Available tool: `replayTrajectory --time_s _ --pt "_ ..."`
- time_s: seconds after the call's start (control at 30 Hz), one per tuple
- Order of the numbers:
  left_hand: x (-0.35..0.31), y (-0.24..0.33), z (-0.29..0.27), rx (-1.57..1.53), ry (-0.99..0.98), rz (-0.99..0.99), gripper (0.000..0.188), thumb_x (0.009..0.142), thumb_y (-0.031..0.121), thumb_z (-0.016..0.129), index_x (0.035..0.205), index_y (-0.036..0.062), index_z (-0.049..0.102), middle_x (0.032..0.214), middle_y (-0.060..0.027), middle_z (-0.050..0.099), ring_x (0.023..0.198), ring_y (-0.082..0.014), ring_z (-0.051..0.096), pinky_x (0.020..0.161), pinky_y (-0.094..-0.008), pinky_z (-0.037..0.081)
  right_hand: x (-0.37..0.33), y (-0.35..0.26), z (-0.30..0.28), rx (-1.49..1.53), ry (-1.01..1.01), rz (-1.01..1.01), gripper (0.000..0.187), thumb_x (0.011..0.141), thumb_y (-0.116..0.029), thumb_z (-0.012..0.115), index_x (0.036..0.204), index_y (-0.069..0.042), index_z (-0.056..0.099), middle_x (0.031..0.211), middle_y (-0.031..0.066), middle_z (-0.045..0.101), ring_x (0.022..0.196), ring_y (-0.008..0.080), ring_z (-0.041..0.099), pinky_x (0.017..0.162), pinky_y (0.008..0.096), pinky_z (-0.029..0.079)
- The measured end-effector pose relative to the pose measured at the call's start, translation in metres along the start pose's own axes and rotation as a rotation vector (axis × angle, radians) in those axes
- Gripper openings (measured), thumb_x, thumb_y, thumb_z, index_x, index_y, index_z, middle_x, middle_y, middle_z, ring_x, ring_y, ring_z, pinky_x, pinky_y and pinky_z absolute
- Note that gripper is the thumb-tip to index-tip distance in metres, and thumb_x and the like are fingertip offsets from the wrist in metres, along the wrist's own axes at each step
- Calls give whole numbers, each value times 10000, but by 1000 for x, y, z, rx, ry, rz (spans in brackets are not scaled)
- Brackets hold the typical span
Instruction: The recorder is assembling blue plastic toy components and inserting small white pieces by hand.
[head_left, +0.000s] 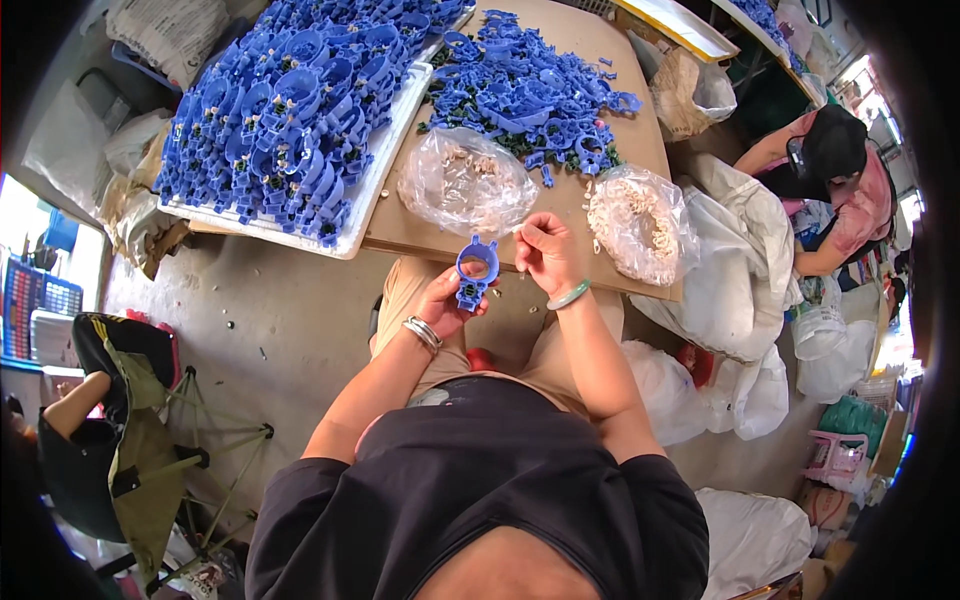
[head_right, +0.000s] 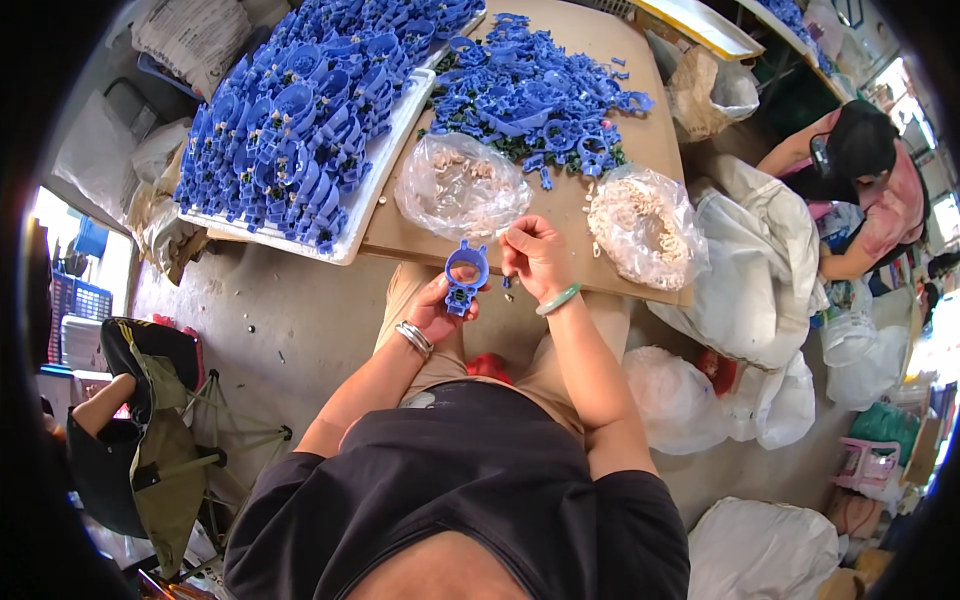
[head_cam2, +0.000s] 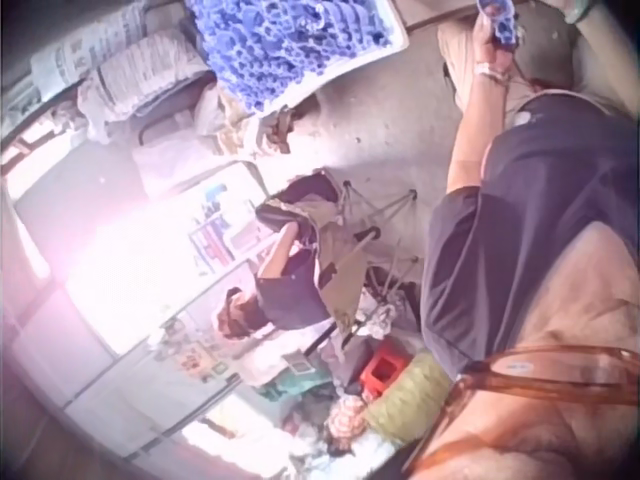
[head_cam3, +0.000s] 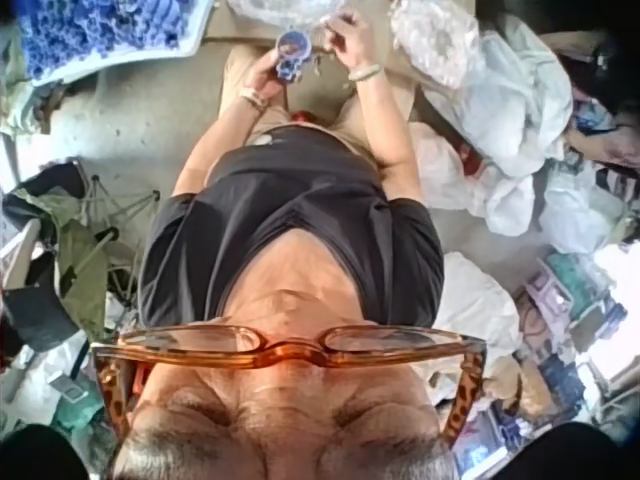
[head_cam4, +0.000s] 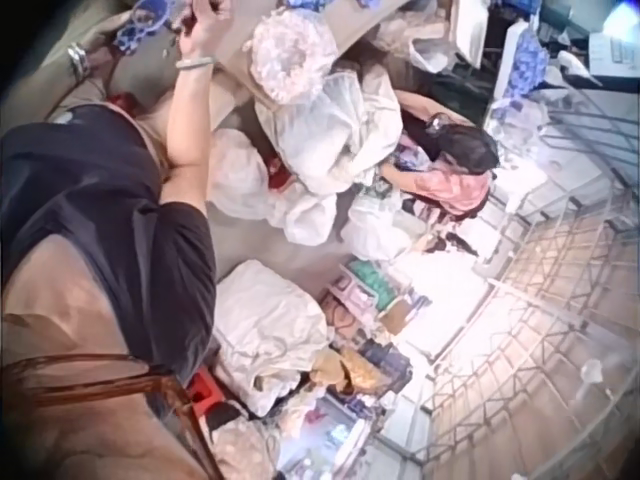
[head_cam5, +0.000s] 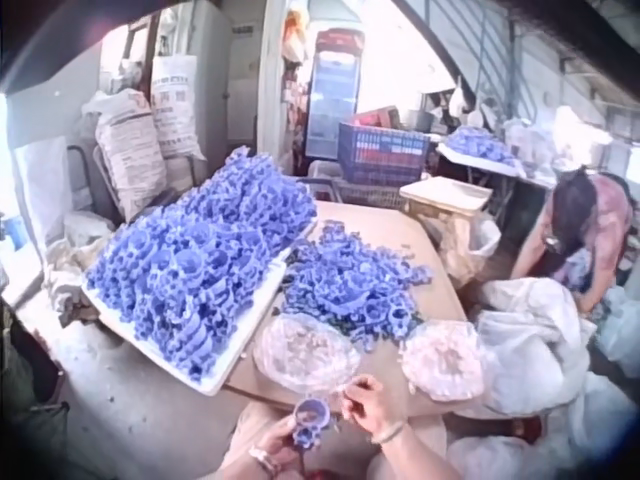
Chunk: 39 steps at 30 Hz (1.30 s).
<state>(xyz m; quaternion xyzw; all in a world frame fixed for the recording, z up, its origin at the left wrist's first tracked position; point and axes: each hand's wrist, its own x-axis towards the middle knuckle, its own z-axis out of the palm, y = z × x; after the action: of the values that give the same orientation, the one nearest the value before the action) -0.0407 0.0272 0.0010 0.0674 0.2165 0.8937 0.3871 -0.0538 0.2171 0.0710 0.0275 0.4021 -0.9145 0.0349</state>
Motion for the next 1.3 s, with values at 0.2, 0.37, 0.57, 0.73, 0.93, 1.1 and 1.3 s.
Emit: replayTrajectory --time_s 0.2,0.37,0.57,0.73,0.93,1.1,1.3 --pt "1 1 2 -4 6 -6 528 731 321 644 1145 66 438 1069 -152 525 771 -233 591 684 -324 502 -32 9 14 -300 95 -97 67 776 -25 571 831 13 570 714 80 584 510 96 520 426 218 441" --pt "1 -3 -8 -69 -9 13 502 742 280 642 1142 59 436 1059 -128 529 819 -250 589 732 -366 500 -44 29 26 -1124 -27 -619 58 741 15 599 792 7 573 728 35 554 544 68 506 471 186 418" --pt "-3 -1 -1 -77 14 31 495 733 270 655 1136 74 446 1045 -64 532 936 -200 543 787 -392 477 -47 50 35 -1316 -106 -767 95 691 -7 613 764 -31 559 735 88 559 629 234 570 525 305 463" --pt "-4 1 1 -60 2 16 504 718 273 670 1131 85 451 1043 -42 527 956 -181 527 799 -394 468 -45 49 38 -1393 -154 -858 101 682 3 611 758 -38 560 731 84 558 627 232 569 524 303 465" --pt "-4 -1 1 -67 5 8 491 715 277 673 1117 96 457 1027 -26 533 935 -158 536 781 -365 479 -44 46 36 -1475 -241 -900 98 676 3 584 755 -52 564 738 72 558 646 224 573 525 298 467" --pt "-3 -3 -1 -63 30 13 482 716 277 672 1113 99 463 1008 -25 543 906 -159 553 744 -346 498 -45 42 42 -1460 -233 -820 114 678 -2 581 781 -51 573 772 76 563 668 234 576 543 305 469" --pt "-4 1 1 -33 0 15 492 712 280 675 1114 95 462 1018 -31 538 922 -166 547 755 -354 496 -48 42 36 -1338 -151 -639 111 697 -13 619 801 -14 580 764 99 568 651 235 565 553 305 454"
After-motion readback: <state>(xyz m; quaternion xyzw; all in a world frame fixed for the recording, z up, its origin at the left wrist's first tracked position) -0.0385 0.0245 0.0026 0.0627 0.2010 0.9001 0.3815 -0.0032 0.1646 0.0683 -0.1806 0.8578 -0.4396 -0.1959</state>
